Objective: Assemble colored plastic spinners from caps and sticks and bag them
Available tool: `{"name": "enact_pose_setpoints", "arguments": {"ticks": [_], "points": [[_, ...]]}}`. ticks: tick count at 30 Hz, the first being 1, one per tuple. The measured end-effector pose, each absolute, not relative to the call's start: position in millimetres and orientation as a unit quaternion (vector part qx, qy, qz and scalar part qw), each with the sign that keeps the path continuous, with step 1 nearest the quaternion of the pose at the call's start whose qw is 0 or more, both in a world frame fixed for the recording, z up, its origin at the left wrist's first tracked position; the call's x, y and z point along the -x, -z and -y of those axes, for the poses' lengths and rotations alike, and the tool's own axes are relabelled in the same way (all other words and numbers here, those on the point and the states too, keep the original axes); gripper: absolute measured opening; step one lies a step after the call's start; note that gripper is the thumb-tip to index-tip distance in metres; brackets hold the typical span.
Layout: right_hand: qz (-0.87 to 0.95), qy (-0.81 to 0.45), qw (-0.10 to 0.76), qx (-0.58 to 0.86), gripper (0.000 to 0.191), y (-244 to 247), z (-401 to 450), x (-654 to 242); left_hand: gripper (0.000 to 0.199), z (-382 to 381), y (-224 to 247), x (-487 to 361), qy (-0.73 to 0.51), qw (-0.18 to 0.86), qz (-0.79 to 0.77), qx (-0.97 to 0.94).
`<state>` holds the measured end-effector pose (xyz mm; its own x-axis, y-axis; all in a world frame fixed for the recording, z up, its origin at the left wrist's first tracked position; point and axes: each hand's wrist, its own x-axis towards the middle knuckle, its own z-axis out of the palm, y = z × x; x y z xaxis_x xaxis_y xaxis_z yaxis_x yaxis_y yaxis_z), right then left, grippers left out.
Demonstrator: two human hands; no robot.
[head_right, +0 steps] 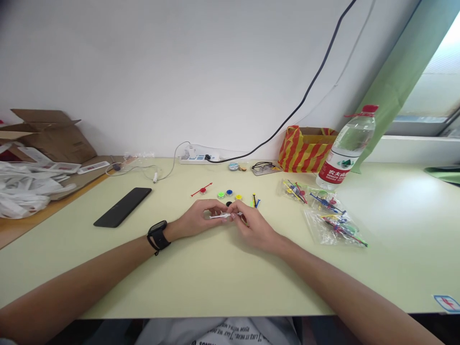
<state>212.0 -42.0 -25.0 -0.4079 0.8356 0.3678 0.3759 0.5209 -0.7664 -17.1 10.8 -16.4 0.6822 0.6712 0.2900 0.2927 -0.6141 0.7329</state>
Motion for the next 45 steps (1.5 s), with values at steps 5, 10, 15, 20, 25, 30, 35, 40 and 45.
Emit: {"name": "enact_pose_setpoints", "arguments": {"ticks": [5, 10, 15, 20, 25, 30, 35, 40, 45], "points": [[0.761, -0.34, 0.39, 0.393, 0.007, 22.9, 45.4, -207.1, 0.026, 0.6, 13.2, 9.7, -0.302, 0.345, -0.249, -0.853], [0.713, -0.447, 0.393, 0.37, 0.012, 21.9, 42.9, -210.3, 0.024, 1.0, 15.5, 9.3, -0.323, 0.335, -0.241, -0.852], [0.68, -0.514, 0.391, 0.348, 0.023, 21.7, 40.2, -210.6, 0.022, -0.6, 16.6, 10.2, -0.323, 0.316, -0.235, -0.86], [0.681, -0.526, 0.391, 0.327, 0.03, 19.1, 41.0, -210.3, 0.02, 0.3, 17.0, 9.4, -0.325, 0.328, -0.244, -0.853], [0.681, -0.523, 0.371, 0.354, 0.035, 18.7, 39.3, -211.8, 0.022, 0.9, 19.3, 8.4, -0.339, 0.383, -0.252, -0.822], [0.687, -0.505, 0.375, 0.364, 0.033, 21.4, 36.5, -214.5, 0.028, 2.7, 18.5, 6.5, -0.347, 0.444, -0.276, -0.778], [0.735, -0.391, 0.394, 0.389, 0.019, 23.8, 37.1, -217.9, 0.031, 5.4, 18.0, 2.8, -0.337, 0.494, -0.286, -0.749], [0.79, -0.284, 0.354, 0.413, 0.012, 22.5, 39.3, -222.6, 0.03, 5.8, 18.4, 1.8, -0.306, 0.529, -0.273, -0.743], [0.808, -0.236, 0.337, 0.421, 0.013, 20.3, 41.2, -224.7, 0.033, 6.1, 18.1, 2.6, -0.31, 0.554, -0.266, -0.726]]}}
